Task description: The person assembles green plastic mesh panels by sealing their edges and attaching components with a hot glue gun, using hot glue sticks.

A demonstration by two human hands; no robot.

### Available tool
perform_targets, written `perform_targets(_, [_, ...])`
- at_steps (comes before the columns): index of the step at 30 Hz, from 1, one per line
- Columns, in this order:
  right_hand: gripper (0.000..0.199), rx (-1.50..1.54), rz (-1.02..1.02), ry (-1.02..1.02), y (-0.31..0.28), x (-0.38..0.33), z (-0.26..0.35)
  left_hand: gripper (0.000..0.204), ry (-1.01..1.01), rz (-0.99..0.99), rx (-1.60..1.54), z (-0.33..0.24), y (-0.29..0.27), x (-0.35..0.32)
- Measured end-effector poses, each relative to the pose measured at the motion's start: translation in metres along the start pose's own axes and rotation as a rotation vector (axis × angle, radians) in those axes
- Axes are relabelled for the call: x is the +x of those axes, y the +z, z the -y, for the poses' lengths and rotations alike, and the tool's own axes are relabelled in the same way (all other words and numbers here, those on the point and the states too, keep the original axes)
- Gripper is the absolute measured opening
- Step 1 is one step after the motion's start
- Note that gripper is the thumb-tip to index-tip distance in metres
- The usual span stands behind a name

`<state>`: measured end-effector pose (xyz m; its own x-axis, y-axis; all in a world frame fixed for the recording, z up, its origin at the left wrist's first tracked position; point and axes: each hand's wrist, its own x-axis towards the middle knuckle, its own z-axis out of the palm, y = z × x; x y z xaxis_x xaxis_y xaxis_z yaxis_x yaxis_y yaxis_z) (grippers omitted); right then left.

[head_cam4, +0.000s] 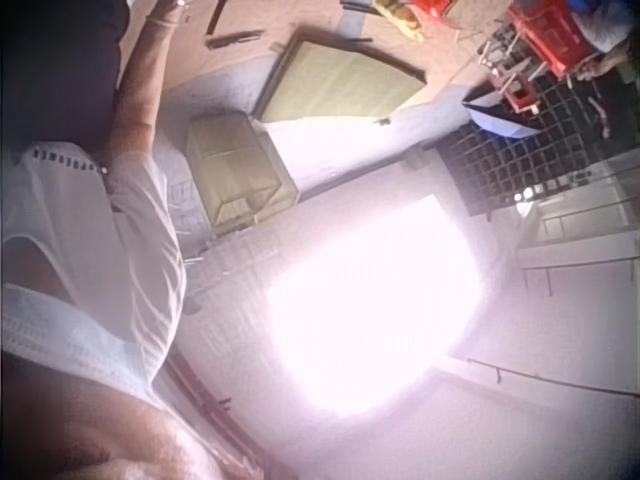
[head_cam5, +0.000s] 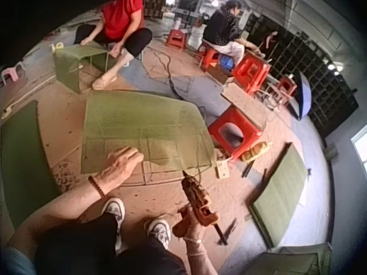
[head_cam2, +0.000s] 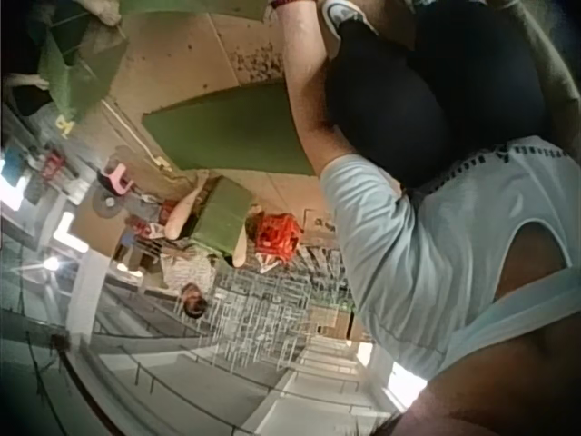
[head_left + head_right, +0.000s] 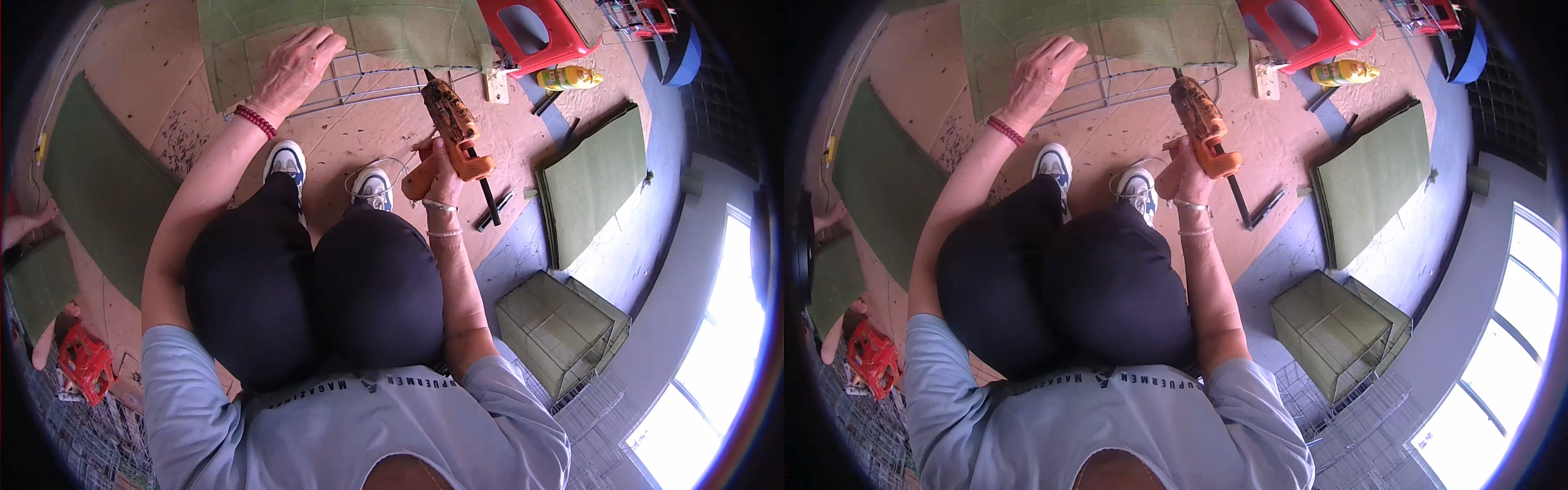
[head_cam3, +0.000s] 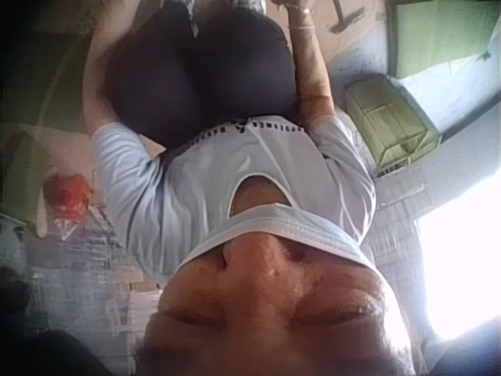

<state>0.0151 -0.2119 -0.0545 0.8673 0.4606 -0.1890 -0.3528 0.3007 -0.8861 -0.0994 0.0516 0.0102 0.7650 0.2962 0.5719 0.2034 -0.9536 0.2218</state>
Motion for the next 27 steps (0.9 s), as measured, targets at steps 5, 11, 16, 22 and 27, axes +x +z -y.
perform_targets(5, [0.018,-0.102,-0.043,0.024,0.003,-0.001,0.006,0.007,-0.031,0.06,-0.034,-0.002,-0.007,0.0])
perform_targets(11, [0.022,-0.126,0.037,0.054,0.004,-0.008,0.008,0.004,-0.013,0.043,-0.089,-0.003,-0.011,0.001])
perform_targets(16, [0.021,-0.176,0.036,0.047,0.011,-0.01,0.01,0.003,0.001,0.037,-0.081,-0.004,-0.012,0.001])
perform_targets(22, [0.021,-0.176,0.026,0.047,0.016,-0.014,0.01,0.004,-0.014,0.067,-0.071,-0.005,-0.015,0.0])
perform_targets(27, [0.022,-0.147,-0.008,0.061,0.014,-0.013,0.008,0.003,-0.022,0.067,-0.082,-0.004,-0.013,0.0])
